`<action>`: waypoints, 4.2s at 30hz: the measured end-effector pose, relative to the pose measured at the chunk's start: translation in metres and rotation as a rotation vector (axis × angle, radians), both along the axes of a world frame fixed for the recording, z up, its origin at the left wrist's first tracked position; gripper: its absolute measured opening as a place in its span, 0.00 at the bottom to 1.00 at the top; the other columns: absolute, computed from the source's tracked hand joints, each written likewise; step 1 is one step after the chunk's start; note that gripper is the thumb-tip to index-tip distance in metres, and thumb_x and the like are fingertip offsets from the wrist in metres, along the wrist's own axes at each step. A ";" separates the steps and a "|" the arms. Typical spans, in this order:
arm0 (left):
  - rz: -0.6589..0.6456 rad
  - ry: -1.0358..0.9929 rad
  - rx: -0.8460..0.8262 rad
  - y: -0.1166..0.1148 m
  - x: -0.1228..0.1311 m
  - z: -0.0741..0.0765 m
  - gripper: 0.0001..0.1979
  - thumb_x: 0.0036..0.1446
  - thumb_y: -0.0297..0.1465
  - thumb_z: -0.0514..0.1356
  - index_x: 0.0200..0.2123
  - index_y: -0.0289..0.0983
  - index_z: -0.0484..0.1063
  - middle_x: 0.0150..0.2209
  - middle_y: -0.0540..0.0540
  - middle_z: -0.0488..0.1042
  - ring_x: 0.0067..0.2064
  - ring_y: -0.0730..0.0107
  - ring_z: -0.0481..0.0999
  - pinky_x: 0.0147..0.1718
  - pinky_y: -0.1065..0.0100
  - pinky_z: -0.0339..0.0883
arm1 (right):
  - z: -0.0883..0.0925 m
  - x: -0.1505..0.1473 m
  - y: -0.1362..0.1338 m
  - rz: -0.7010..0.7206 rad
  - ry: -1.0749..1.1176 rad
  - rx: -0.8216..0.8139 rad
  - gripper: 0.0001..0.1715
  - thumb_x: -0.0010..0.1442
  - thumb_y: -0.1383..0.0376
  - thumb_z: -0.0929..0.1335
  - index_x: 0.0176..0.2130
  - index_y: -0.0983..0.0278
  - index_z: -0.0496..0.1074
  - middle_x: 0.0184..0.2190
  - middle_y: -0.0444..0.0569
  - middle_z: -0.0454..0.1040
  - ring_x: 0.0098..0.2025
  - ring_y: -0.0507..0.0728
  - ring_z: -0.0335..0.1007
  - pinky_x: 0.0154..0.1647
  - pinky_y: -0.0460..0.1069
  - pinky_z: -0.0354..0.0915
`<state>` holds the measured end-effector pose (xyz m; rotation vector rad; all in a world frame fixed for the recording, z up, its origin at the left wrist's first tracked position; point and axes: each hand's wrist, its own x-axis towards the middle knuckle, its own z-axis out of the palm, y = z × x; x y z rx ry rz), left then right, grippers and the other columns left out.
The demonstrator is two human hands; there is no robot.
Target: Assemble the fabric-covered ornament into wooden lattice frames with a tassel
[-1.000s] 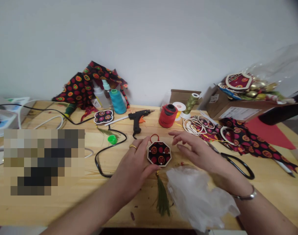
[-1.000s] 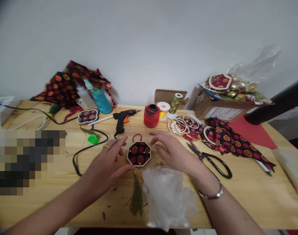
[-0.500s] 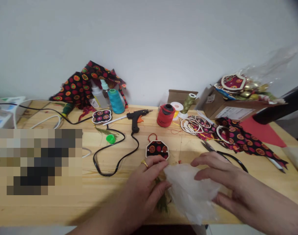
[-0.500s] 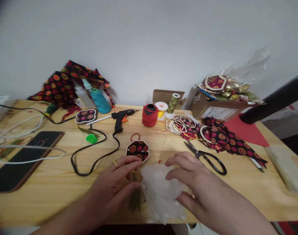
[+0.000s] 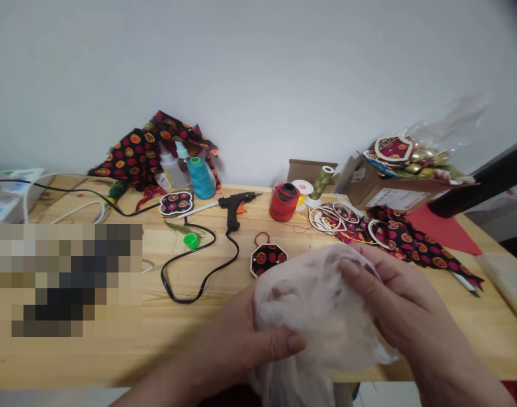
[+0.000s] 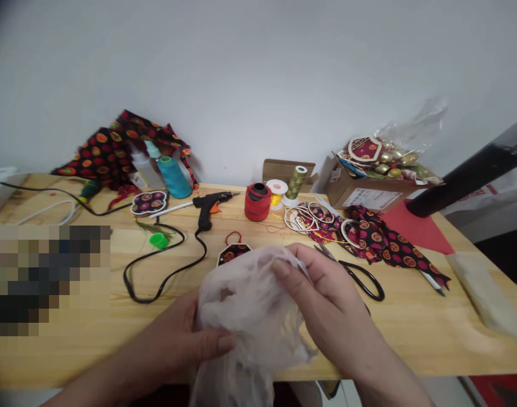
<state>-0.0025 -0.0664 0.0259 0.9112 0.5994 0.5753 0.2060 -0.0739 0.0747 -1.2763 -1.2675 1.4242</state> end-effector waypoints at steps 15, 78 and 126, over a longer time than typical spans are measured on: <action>0.178 -0.116 -0.382 0.001 -0.016 0.000 0.19 0.46 0.24 0.64 0.45 0.35 0.77 0.32 0.44 0.81 0.29 0.71 0.79 0.27 0.76 0.68 | -0.026 -0.012 0.042 -0.214 0.194 -0.038 0.16 0.55 0.54 0.71 0.39 0.61 0.71 0.26 0.45 0.77 0.23 0.54 0.72 0.21 0.47 0.66; 0.449 -0.099 -0.343 -0.005 -0.016 -0.004 0.15 0.48 0.24 0.65 0.42 0.35 0.79 0.31 0.44 0.81 0.30 0.65 0.79 0.31 0.70 0.69 | -0.034 -0.045 0.014 0.319 -0.974 0.505 0.06 0.58 0.73 0.66 0.32 0.64 0.70 0.29 0.46 0.73 0.32 0.56 0.69 0.30 0.49 0.62; 0.598 0.018 -0.386 0.003 -0.012 -0.007 0.17 0.41 0.26 0.69 0.39 0.34 0.78 0.29 0.44 0.81 0.26 0.63 0.79 0.28 0.67 0.71 | -0.047 -0.046 0.014 0.196 -0.499 0.512 0.08 0.57 0.74 0.64 0.29 0.64 0.70 0.29 0.48 0.75 0.29 0.53 0.70 0.28 0.47 0.66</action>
